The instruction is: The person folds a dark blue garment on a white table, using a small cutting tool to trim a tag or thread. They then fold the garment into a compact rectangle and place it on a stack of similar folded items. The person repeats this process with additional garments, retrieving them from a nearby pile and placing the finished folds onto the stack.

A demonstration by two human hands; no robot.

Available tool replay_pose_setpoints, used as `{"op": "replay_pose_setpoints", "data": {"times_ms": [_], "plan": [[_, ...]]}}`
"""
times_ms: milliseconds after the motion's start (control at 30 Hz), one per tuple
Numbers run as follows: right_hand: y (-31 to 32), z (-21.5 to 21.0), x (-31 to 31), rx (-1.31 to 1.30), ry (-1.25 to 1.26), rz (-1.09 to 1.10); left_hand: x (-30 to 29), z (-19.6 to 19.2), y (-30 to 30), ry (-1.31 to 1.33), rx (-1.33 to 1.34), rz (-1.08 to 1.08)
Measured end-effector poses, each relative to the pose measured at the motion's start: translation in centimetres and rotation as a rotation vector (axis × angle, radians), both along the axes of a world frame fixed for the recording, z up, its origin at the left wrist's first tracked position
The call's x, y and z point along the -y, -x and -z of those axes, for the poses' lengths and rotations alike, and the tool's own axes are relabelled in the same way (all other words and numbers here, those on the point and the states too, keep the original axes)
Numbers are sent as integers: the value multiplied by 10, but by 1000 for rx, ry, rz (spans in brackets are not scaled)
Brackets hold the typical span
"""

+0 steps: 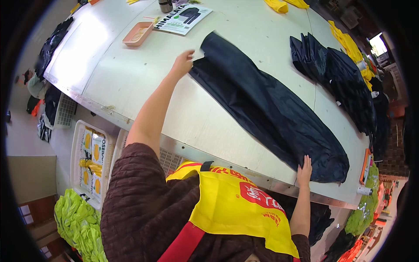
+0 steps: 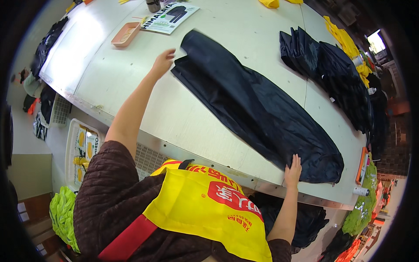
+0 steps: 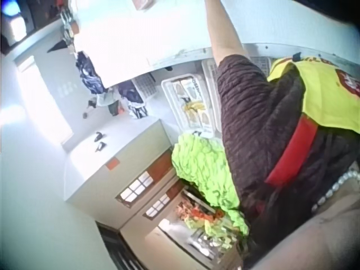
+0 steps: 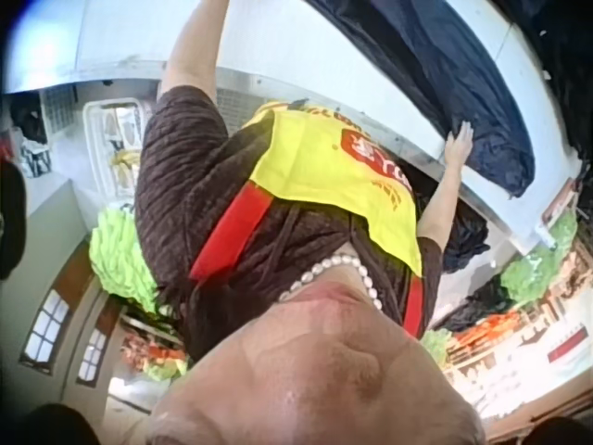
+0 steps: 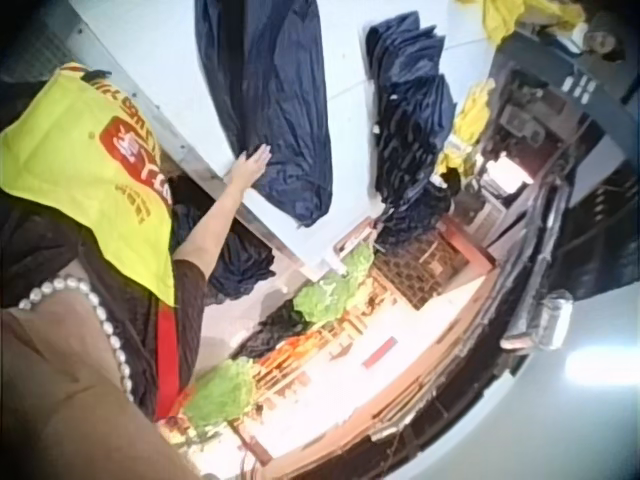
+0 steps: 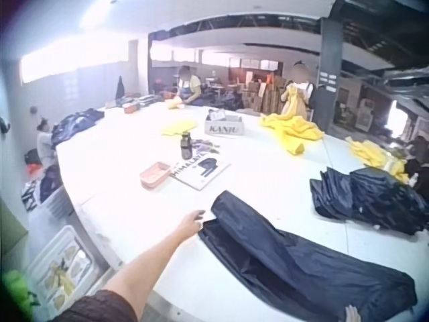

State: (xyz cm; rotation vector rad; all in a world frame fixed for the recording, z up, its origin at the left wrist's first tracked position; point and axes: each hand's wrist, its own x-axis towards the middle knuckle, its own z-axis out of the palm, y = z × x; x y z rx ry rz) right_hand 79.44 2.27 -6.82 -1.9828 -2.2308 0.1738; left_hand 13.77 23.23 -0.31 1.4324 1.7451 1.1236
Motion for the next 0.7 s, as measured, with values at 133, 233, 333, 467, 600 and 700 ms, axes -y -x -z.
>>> {"op": "replay_pose_setpoints", "data": {"times_ms": [133,233,333,467,600,700], "plan": [[19,15,10,75,-129,98,18,39,9,-103,-399,52],[20,18,12,80,-160,91,5,31,-1,113,-221,-3],[18,19,10,93,-169,103,-7,8,-17,156,-405,3],[23,14,6,95,-160,112,-40,8,-25,77,-404,58],[24,11,7,84,-147,121,-58,-7,-37,150,-227,264],[25,11,4,81,-147,115,-70,-16,-34,154,-494,285]]}}
